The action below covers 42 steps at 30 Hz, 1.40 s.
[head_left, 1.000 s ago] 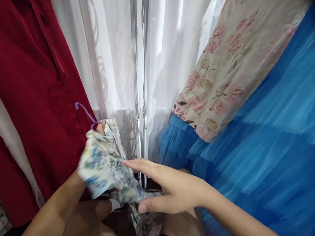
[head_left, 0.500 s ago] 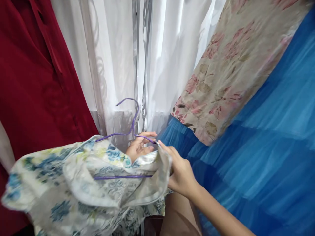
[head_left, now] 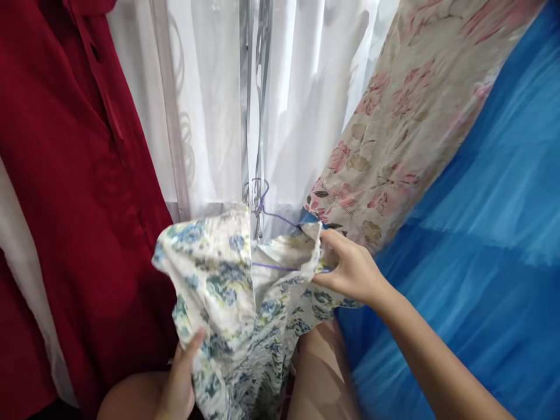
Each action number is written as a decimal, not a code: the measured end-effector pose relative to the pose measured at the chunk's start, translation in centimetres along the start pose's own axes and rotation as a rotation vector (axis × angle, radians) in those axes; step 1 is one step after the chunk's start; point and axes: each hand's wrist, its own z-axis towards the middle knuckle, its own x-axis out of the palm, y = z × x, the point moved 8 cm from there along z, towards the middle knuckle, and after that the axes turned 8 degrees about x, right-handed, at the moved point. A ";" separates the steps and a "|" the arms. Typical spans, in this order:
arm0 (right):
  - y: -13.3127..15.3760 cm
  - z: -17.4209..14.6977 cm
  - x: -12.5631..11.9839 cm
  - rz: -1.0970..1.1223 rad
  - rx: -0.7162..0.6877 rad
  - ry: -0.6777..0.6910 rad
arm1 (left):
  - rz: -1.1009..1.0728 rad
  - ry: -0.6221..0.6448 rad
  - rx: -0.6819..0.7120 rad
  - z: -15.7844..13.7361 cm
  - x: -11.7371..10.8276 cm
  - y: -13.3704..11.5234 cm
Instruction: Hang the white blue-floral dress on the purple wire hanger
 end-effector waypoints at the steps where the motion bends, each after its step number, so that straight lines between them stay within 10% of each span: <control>1: 0.1 -0.4 0.2 0.002 -0.030 0.034 | -0.057 -0.031 -0.018 -0.8 0.2 1.2; 6: 2.2 -4.4 0.6 0.076 -0.043 -0.062 | -0.143 -0.036 -0.111 -4.4 2.3 5.0; 10: 2.9 -9.8 4.4 0.504 0.230 -0.130 | -0.065 -0.032 -0.111 -5.8 2.6 5.9; 14: 2.1 -15.0 13.4 0.791 0.615 0.190 | -0.013 -0.063 -0.121 -6.3 1.7 6.2; 18: 4.0 -15.7 18.6 1.026 0.577 0.440 | -0.036 -0.017 -0.175 -6.9 1.4 6.2; 24: 3.6 -15.2 18.8 1.179 0.653 0.419 | 0.022 -0.028 -0.161 -6.8 0.5 6.0; 29: 3.2 -17.6 18.7 1.278 0.787 0.466 | 0.221 -0.364 0.389 -6.2 -1.0 0.3; 35: 3.8 -18.2 19.4 1.225 0.791 0.547 | 0.309 0.273 0.353 -6.0 9.3 0.7; 42: 1.9 -14.0 15.9 1.213 0.794 0.370 | 0.373 0.357 0.554 -5.9 11.8 0.0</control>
